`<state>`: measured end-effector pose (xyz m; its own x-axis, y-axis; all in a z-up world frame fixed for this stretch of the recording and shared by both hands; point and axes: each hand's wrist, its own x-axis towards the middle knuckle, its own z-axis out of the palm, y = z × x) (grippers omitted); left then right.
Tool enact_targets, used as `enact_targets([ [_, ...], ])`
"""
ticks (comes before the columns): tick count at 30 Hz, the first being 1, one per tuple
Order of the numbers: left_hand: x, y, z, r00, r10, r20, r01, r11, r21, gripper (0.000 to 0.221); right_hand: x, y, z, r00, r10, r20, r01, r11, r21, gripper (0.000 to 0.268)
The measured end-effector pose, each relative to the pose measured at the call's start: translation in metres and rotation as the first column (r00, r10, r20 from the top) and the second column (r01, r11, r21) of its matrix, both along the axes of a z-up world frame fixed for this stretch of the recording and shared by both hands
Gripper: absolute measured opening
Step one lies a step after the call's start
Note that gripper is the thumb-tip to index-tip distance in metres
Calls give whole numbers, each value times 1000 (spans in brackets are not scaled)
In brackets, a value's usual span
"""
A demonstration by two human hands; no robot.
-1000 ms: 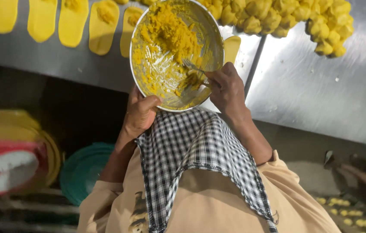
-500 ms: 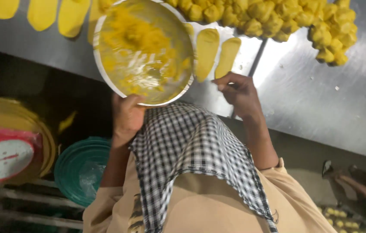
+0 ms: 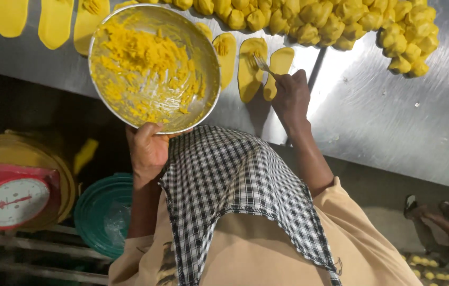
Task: The person places yellow filling onto flat dough pieces and rolls them into shapes on a production table.
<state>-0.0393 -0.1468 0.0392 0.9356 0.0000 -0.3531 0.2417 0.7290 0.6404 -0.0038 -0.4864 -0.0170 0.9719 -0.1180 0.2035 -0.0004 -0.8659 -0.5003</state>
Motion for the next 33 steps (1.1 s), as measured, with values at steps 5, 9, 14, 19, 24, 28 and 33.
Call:
enact_targets([
  [5, -3, -2, 2, 999, -37, -35, 37, 999, -4, 65, 3, 5, -13, 995, -20, -96, 13, 997, -75, 12],
  [9, -3, -5, 4, 997, -68, -40, 67, 998, -8, 64, 3, -1, -8, 990, 11, -143, -32, 989, -142, 18],
  [14, -6, -3, -14, 997, -69, -47, 69, 998, 10, 61, 4, -13, 61, 973, 43, -226, -68, 992, -102, 16],
  [19, -13, -3, -41, 993, -114, -40, 113, 993, -37, 58, -9, 1, 74, 956, 155, -249, -79, 954, 290, 21],
  [24, -8, -12, -41, 972, -230, -41, 231, 973, 6, 60, -6, 26, 80, 970, 180, -161, -104, 914, 393, 22],
  [28, -7, -10, -47, 962, -273, 24, 273, 962, 8, 57, -3, 34, 80, 974, 155, -163, -92, 936, 339, 22],
  [33, -3, -16, -44, 964, -263, 25, 262, 964, 40, 65, -2, 39, 74, 973, 167, -157, -112, 944, 309, 24],
])
